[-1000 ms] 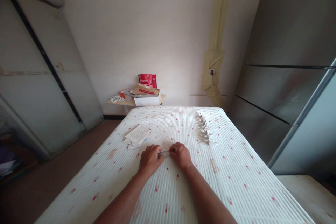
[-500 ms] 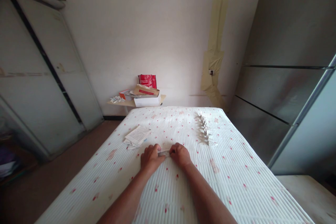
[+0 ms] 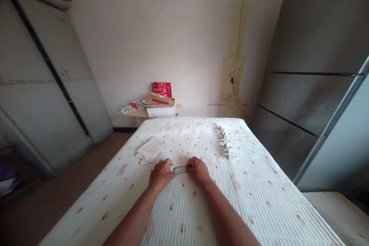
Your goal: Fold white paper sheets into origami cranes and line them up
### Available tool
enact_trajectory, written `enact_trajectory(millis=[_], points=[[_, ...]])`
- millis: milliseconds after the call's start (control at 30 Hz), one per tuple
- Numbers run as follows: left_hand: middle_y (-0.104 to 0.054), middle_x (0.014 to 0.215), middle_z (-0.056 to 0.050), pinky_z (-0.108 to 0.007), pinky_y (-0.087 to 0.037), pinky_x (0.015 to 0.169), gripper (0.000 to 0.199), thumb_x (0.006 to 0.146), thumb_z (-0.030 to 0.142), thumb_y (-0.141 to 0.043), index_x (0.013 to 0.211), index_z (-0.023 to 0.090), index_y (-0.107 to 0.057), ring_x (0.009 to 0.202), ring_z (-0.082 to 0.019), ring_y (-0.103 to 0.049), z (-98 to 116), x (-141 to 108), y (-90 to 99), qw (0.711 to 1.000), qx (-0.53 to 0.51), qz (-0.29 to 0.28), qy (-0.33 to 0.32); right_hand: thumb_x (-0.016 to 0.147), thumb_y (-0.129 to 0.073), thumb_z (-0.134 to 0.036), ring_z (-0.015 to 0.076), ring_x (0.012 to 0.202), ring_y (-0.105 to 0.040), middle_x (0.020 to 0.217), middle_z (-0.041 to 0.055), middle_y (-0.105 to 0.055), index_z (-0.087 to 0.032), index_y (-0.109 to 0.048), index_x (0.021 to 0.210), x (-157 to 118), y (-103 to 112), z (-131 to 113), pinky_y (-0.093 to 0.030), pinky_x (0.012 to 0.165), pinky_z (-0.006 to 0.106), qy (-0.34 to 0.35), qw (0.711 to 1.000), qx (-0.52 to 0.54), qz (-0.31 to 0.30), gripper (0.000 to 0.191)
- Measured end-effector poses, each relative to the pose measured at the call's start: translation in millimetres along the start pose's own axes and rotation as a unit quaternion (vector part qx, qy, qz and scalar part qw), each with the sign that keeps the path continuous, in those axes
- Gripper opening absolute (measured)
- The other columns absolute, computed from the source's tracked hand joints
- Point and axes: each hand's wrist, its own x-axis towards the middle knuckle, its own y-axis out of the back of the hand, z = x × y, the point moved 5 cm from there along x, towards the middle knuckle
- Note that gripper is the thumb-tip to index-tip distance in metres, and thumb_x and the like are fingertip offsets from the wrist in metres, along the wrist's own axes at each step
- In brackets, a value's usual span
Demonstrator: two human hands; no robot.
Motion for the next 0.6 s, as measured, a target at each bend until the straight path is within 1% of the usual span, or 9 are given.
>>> enact_trajectory(millis=[200,367,467,533,600], points=[[-0.057,0.098,-0.002,-0.03,-0.038,0.076,0.029,0.068,0.025,-0.053,0.098,0.026,-0.053,0.094,-0.021,-0.053,-3.4,-0.6,0.8,1.0,-0.01,-0.001,0.006,0.066,-0.052,-0.007,0.0127,0.077,-0.059,0.082,0.0008,-0.064,-0.02,-0.068,0.07,0.2,-0.8,0.2,-0.041,0.07,0.019,-0.001,1.0,0.0,-0.005,0.021],[-0.058,0.096,-0.001,-0.028,-0.037,0.078,0.03,0.067,0.019,-0.052,0.096,0.027,-0.053,0.092,-0.019,-0.053,-10.4,-0.1,-2.4,1.0,-0.025,0.013,-0.001,0.067,-0.052,-0.008,0.0125,0.077,-0.059,0.083,0.001,-0.064,-0.02,-0.068,0.071,-0.2,-0.5,0.8,-0.041,0.069,0.019,-0.004,1.0,-0.003,-0.001,0.021],[-0.059,0.094,0.0,-0.026,-0.037,0.077,0.031,0.066,0.016,-0.052,0.095,0.027,-0.054,0.091,-0.017,-0.053,-14.4,-0.3,-2.7,0.999,-0.039,0.012,0.002,0.066,-0.052,-0.008,0.0124,0.077,-0.059,0.083,0.0005,-0.064,-0.02,-0.067,0.071,0.2,-0.6,0.9,-0.04,0.068,0.019,-0.009,1.0,-0.008,0.0,0.021],[-0.059,0.094,0.0,-0.025,-0.037,0.077,0.029,0.067,0.016,-0.051,0.094,0.028,-0.055,0.091,-0.017,-0.053,-13.7,-1.4,-1.6,0.998,-0.055,0.014,0.016,0.066,-0.052,-0.008,0.0124,0.077,-0.058,0.083,0.0006,-0.064,-0.02,-0.067,0.071,0.4,-1.1,0.1,-0.04,0.068,0.019,-0.015,1.0,-0.013,0.002,0.02],[-0.059,0.098,0.0,-0.026,-0.037,0.078,0.025,0.071,0.02,-0.049,0.095,0.027,-0.055,0.093,-0.017,-0.052,-8.7,-3.5,1.0,0.997,-0.066,0.034,0.032,0.068,-0.052,-0.01,0.0128,0.075,-0.058,0.082,0.0016,-0.064,-0.019,-0.066,0.071,0.1,-2.2,-1.8,-0.039,0.067,0.02,-0.023,0.999,-0.021,0.008,0.018]])
